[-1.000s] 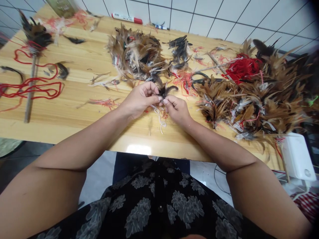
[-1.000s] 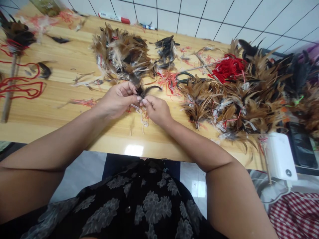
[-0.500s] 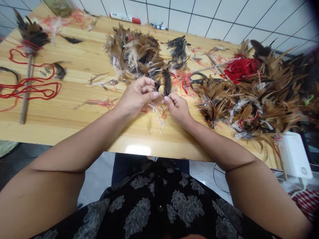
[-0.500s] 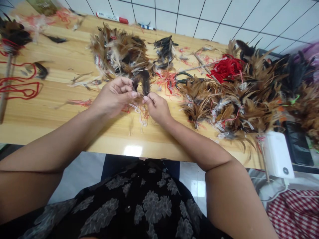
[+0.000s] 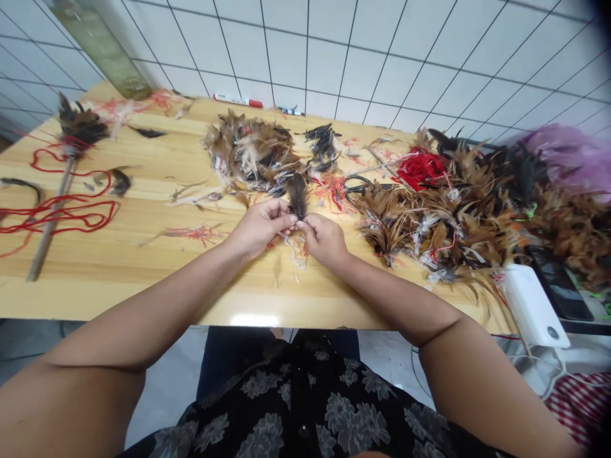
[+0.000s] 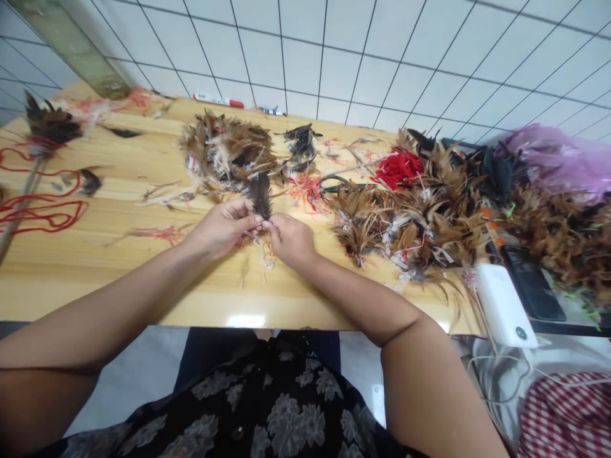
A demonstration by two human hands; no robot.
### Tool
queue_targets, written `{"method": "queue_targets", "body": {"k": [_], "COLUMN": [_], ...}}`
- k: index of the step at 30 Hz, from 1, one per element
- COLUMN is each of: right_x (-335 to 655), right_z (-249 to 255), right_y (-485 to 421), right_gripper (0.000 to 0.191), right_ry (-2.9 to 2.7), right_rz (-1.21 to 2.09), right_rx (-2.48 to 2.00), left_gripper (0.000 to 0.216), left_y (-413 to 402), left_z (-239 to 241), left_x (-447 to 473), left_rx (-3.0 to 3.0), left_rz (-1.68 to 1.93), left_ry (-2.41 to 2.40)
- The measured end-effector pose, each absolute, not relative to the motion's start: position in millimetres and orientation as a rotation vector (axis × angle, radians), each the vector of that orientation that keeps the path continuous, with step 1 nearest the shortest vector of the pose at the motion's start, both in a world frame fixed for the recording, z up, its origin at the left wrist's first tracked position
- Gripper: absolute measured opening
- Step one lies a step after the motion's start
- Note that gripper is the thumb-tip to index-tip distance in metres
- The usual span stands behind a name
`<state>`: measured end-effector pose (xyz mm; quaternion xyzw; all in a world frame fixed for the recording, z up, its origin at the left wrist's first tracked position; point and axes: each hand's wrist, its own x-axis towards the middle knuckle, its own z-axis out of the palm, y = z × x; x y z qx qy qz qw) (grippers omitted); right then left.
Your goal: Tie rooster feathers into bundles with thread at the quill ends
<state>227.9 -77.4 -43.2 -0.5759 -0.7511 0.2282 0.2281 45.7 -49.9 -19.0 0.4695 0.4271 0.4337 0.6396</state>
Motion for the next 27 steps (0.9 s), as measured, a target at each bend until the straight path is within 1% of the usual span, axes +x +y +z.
{"method": "queue_targets", "body": {"k": [5,11,16,22,24,27], "right_x": [227,226,224,227,230,235], "right_z": [-32,-17,-10,-9,-12,-17], "right_y": [-79,-80,-82,-81,-78,-69], "right_gripper": [0.036,0.047,0.049,0.05,0.049,0.048], "right_ry": [-2.127,-2.211,-2.236,-2.162,-2.079,-1.918], "right_rz": [0.553,0.582,0.597,0.645,0.663,0.73], "right_rx": [-1.741,-1.885,-1.928,-1.906,-1.848,-1.772], "left_gripper": [0.055,0.058,0.059,0.063,0.062,0.053], "left_y": [-48,-48,-44,-24,-15,1], "left_z": [-12,-5,-4,-1,6,17], "left_x": [49,54,54,59,60,64], "left_rx": [1.12,1.234,1.422,1.568,1.636,1.741], "left_rz": [0.988,0.956,0.842,0.829,0.827,0.784], "left_ry": [1.012,1.027,1.083,1.208,1.215,1.204]}}
